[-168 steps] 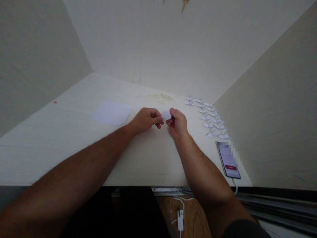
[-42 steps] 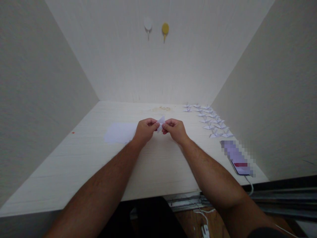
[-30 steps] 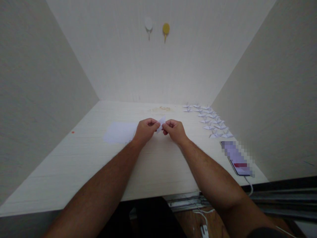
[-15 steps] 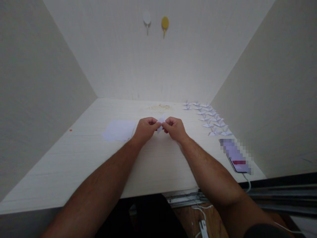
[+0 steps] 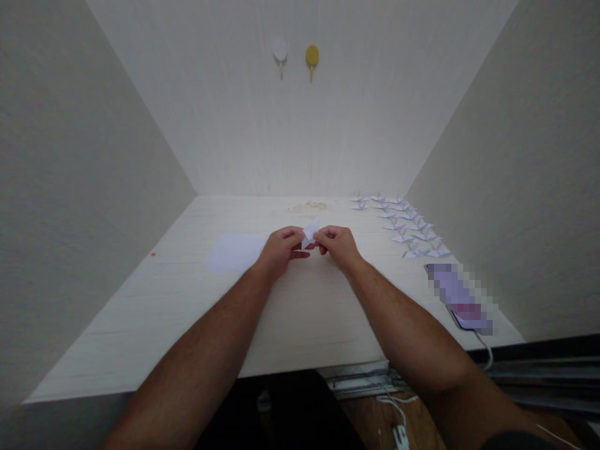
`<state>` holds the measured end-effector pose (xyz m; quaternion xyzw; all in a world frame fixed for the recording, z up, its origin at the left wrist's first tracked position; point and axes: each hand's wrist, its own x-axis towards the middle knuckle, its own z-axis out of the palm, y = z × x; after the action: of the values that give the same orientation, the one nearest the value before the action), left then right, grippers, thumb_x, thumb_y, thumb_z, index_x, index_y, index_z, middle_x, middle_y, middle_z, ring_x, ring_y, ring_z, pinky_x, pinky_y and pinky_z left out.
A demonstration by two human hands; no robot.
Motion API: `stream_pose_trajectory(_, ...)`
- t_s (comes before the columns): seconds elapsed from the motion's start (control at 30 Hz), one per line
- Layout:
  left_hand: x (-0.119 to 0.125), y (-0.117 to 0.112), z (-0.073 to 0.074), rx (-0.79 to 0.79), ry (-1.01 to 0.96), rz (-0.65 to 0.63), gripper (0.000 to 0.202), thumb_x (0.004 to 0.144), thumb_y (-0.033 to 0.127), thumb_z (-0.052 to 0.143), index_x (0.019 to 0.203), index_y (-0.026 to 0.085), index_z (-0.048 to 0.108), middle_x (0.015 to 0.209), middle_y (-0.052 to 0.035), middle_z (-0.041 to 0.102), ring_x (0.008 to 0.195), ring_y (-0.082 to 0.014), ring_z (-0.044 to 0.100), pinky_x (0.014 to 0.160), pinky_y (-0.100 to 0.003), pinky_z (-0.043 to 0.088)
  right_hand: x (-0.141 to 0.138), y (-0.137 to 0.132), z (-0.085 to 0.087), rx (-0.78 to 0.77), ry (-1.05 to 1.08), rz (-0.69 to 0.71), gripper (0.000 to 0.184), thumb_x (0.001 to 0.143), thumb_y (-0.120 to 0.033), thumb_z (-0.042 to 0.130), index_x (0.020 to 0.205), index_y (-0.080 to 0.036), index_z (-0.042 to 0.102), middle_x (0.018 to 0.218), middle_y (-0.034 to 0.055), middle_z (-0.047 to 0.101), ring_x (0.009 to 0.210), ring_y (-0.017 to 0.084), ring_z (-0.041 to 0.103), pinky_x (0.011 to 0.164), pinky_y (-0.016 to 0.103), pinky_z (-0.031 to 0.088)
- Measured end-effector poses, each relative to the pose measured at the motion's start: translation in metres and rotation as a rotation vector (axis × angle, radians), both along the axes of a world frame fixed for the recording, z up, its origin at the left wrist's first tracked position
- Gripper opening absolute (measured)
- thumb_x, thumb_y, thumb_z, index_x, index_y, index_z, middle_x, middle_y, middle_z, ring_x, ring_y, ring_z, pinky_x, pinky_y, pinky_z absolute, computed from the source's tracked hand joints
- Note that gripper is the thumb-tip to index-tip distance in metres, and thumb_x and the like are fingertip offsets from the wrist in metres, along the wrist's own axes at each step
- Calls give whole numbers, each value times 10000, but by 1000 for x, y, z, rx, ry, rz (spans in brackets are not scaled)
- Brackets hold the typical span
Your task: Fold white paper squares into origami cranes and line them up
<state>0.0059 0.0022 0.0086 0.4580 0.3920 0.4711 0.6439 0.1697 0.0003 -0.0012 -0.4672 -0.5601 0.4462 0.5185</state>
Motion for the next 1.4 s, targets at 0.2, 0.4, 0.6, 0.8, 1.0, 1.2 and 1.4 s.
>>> stream_pose_trajectory(0.2, 2, 3, -1, -55, -74, 117, 236, 669, 277, 773, 768, 141, 608, 705, -40, 653, 661, -182, 699, 565, -256, 549, -4, -1, 0, 67, 5, -107, 212, 693, -346, 683, 811, -171, 658, 556, -36, 607, 436, 88, 475, 448, 227, 380)
stream_pose_trajectory(0.4, 4, 5, -3, -54, -128, 191, 220, 671, 260, 786, 706, 131, 612, 683, -31, 649, 596, -123, 632, 629, -301, 584, -6, -7, -4, 301, -264, -51, 120, 732, -292, 682, 731, -180, 725, 655, 8, 660, 598, 116, 555, 597, 255, 440)
stream_pose_trajectory(0.6, 5, 3, -4, 8, -135, 173, 240, 588, 270, 826, 660, 131, 644, 686, -27, 662, 649, -133, 643, 709, -332, 585, -7, -4, -7, 372, -180, -123, 267, 733, -296, 694, 956, -164, 761, 668, -4, 616, 562, 97, 482, 581, 254, 432)
stream_pose_trajectory(0.8, 6, 3, -7, 55, -138, 122, 262, 553, 275, 851, 643, 133, 650, 690, -28, 671, 708, -150, 660, 789, -359, 574, -7, -4, -6, 343, -184, -118, 260, 741, -286, 678, 970, -176, 735, 709, -4, 630, 549, 89, 479, 562, 243, 431)
stream_pose_trajectory(1.0, 8, 2, -6, 43, -129, 124, 242, 559, 261, 828, 597, 134, 625, 566, 10, 591, 581, -109, 579, 749, -381, 579, -7, -4, -7, 303, -210, -123, 110, 725, -270, 685, 789, -186, 656, 681, -19, 611, 553, 94, 486, 549, 233, 420)
stream_pose_trajectory(1.2, 10, 2, -7, 49, -106, 123, 234, 541, 262, 813, 581, 132, 622, 602, -15, 633, 619, -135, 612, 717, -342, 552, -6, -3, -7, 337, -330, -163, 32, 725, -199, 624, 756, -195, 615, 729, -16, 609, 627, 114, 522, 617, 250, 440)
stream_pose_trajectory(1.4, 9, 3, -10, 92, -29, 161, 249, 550, 291, 825, 628, 134, 647, 638, -15, 660, 625, -126, 612, 694, -290, 517, -4, -1, -8, 364, -410, -208, 157, 695, -114, 601, 826, -192, 638, 813, -1, 622, 625, 112, 516, 646, 262, 445)
